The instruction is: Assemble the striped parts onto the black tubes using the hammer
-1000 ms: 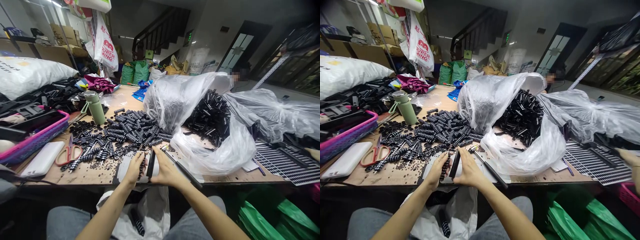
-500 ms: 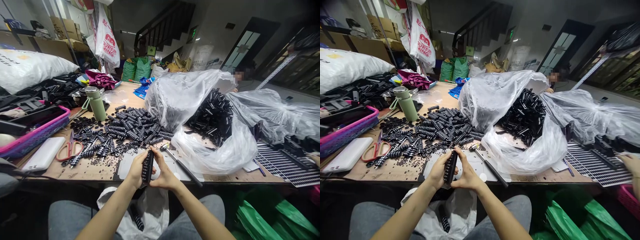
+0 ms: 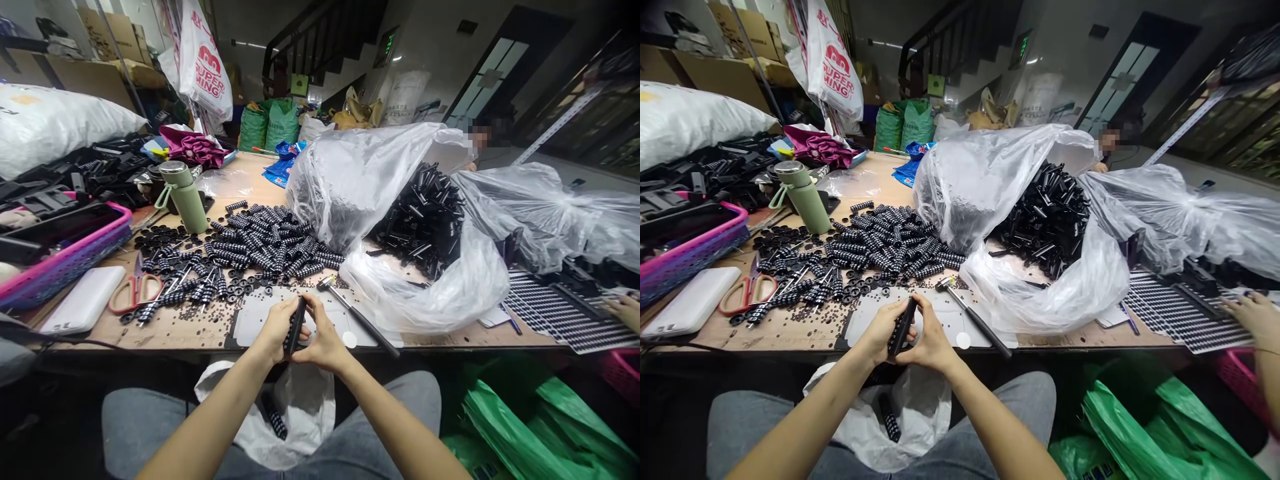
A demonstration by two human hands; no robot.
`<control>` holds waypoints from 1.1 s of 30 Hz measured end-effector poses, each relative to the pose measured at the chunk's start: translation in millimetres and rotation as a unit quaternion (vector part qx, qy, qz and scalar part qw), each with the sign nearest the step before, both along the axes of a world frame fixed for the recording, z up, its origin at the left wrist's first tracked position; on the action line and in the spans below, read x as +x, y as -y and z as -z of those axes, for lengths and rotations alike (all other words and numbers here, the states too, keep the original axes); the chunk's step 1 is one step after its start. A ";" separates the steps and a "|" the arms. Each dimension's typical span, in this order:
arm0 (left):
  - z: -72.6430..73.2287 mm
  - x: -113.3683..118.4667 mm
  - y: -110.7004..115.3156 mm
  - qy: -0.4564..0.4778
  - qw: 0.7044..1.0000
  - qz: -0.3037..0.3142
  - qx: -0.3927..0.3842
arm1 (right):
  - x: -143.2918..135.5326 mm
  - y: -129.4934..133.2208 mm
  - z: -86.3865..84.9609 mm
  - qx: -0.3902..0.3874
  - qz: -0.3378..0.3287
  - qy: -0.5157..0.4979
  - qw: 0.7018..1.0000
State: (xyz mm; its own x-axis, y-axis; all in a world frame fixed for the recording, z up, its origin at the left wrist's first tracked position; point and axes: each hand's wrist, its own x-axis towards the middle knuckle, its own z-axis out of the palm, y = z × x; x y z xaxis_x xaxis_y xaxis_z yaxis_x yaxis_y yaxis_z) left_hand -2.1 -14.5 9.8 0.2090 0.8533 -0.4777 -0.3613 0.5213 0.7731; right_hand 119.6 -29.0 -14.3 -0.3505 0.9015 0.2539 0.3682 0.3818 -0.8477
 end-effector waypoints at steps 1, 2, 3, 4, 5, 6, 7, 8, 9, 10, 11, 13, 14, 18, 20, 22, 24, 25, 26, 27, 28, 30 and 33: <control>1.4 -0.4 -0.3 -0.016 1.000 0.011 0.005 | -1.3 0.1 2.8 0.008 0.011 0.011 1.000; 3.5 -0.7 -0.4 -0.041 0.999 0.024 0.024 | -3.2 0.0 5.6 0.017 0.024 0.025 0.999; 6.6 -0.9 -0.4 -0.079 0.994 0.036 0.064 | -5.5 -0.3 8.7 0.028 0.043 0.041 0.998; 10.9 -1.0 -0.2 -0.135 0.982 0.045 0.126 | -7.9 -0.9 12.1 0.041 0.065 0.056 0.995; 16.4 -1.0 0.1 -0.205 0.956 0.049 0.202 | -9.9 -1.6 15.9 0.053 0.089 0.070 0.992; 23.1 -1.2 0.1 -0.283 0.916 0.049 0.282 | -10.8 -2.6 19.9 0.063 0.108 0.085 0.989; 30.6 -1.7 0.0 -0.357 0.863 0.053 0.353 | -9.7 -3.7 23.8 0.070 0.117 0.102 0.985; 38.3 -2.8 -0.5 -0.420 0.808 0.061 0.409 | -6.0 -4.9 27.3 0.074 0.119 0.126 0.982; 45.4 -4.6 -1.3 -0.469 0.756 0.074 0.451 | 0.8 -6.1 30.0 0.075 0.121 0.157 0.977; 51.3 -7.0 -2.3 -0.504 0.711 0.091 0.481 | 10.7 -7.5 31.3 0.073 0.137 0.197 0.968; 55.6 -9.9 -3.3 -0.532 0.671 0.111 0.504 | 23.2 -8.7 31.2 0.066 0.171 0.248 0.951; 58.7 -16.5 -4.6 -0.584 0.596 0.140 0.533 | 51.9 -10.4 26.3 0.042 0.268 0.350 0.897; 57.9 -19.5 -4.6 -0.610 0.562 0.150 0.538 | 65.2 -10.2 21.9 0.028 0.306 0.388 0.869; 50.5 -25.2 -0.4 -0.672 0.479 0.172 0.538 | 86.3 3.9 1.2 -0.035 0.278 0.384 0.880; 49.3 -25.3 1.9 -0.678 0.472 0.171 0.538 | 77.7 18.4 -4.9 -0.052 0.250 0.331 0.909; 49.8 -24.7 3.1 -0.679 0.473 0.171 0.536 | 65.5 32.7 -7.4 -0.055 0.232 0.316 0.918; 50.9 -22.4 4.0 -0.682 0.476 0.172 0.529 | 56.1 42.4 -9.6 -0.069 0.210 0.343 0.913; 51.5 -20.0 4.8 -0.684 0.477 0.171 0.525 | 52.8 45.2 -12.0 -0.079 0.199 0.354 0.910; 52.4 -16.8 6.1 -0.685 0.480 0.168 0.521 | 50.0 46.9 -15.6 -0.085 0.194 0.353 0.911; 53.6 -12.8 8.0 -0.685 0.484 0.163 0.520 | 47.0 48.0 -20.1 -0.082 0.195 0.339 0.917; 55.5 -8.2 10.5 -0.685 0.487 0.155 0.520 | 43.2 48.9 -25.1 -0.071 0.201 0.314 0.925; 61.5 1.1 16.2 -0.682 0.489 0.142 0.525 | 32.1 51.2 -33.2 -0.040 0.196 0.262 0.944; 73.6 9.5 20.9 -0.681 0.474 0.145 0.539 | 10.7 55.2 -33.9 -0.035 0.127 0.281 0.951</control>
State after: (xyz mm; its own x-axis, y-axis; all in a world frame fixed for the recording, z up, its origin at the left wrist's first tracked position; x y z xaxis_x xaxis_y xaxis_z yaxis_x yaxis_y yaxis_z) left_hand 7.4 -35.4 -63.8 0.5157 0.7849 0.3434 0.8223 -0.5660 0.0589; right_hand 130.2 -84.3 19.6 -0.1820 0.9829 0.0264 0.8430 0.1698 -0.5103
